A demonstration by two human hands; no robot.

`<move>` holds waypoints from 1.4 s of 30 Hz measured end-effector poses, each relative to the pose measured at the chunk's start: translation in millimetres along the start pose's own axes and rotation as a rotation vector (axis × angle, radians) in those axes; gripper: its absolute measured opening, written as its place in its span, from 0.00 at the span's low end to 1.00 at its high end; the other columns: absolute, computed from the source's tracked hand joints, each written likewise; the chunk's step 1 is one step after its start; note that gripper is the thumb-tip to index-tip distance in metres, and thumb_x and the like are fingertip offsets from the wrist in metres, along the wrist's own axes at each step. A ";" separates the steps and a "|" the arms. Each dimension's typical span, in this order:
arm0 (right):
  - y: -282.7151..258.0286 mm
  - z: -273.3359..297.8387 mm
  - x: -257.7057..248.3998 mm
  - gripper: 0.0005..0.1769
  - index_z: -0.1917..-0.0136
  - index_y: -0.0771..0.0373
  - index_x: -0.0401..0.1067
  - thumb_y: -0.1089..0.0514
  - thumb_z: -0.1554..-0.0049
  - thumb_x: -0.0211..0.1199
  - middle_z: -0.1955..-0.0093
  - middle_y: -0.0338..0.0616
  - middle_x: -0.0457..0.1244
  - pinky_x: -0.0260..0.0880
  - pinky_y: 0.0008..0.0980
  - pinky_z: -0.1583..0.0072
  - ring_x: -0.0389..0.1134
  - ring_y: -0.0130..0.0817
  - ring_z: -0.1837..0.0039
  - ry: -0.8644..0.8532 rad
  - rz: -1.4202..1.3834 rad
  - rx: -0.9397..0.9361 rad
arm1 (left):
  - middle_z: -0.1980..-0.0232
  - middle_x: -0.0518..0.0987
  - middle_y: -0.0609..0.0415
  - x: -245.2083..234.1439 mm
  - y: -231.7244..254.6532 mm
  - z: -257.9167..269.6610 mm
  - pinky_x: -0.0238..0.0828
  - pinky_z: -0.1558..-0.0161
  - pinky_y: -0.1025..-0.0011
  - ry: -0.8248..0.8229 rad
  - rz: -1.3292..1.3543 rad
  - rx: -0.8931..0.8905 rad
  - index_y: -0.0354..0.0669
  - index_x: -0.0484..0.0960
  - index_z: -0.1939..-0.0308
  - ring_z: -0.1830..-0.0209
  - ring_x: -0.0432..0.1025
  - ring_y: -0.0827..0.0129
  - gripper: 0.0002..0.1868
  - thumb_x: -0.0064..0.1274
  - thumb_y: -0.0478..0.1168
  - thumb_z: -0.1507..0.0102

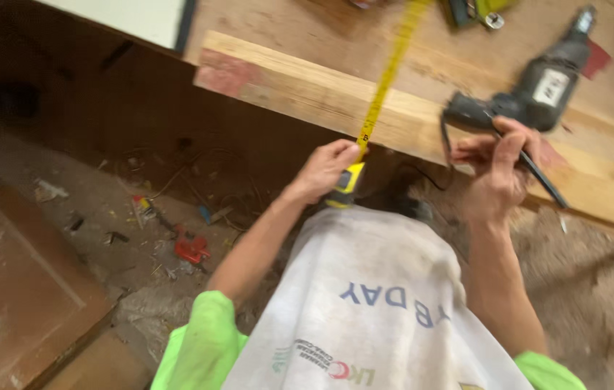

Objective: The person marks a wooden plank with a ruler and pencil, then uses a corded drill to make multiple holes along the plank. They measure and mark additional points with a tape measure before drilling more holes. The plank remains on the workbench throughout.

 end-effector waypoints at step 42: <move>70.0 -67.6 12.9 0.28 0.41 0.54 0.77 0.32 0.39 0.60 0.60 0.53 0.72 0.76 0.50 0.55 0.74 0.48 0.57 -0.495 1.544 0.395 | 0.75 0.84 0.56 -48.7 -1.1 -44.6 0.75 0.70 0.71 0.827 -0.144 -0.076 0.43 0.90 0.69 0.79 0.75 0.74 0.23 0.58 0.60 0.41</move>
Point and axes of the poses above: each hand's wrist, its own z-axis away from the middle knuckle, its own x-axis out of the palm, y = z × x, the point moved 2 cm from there along -z, towards the middle knuckle
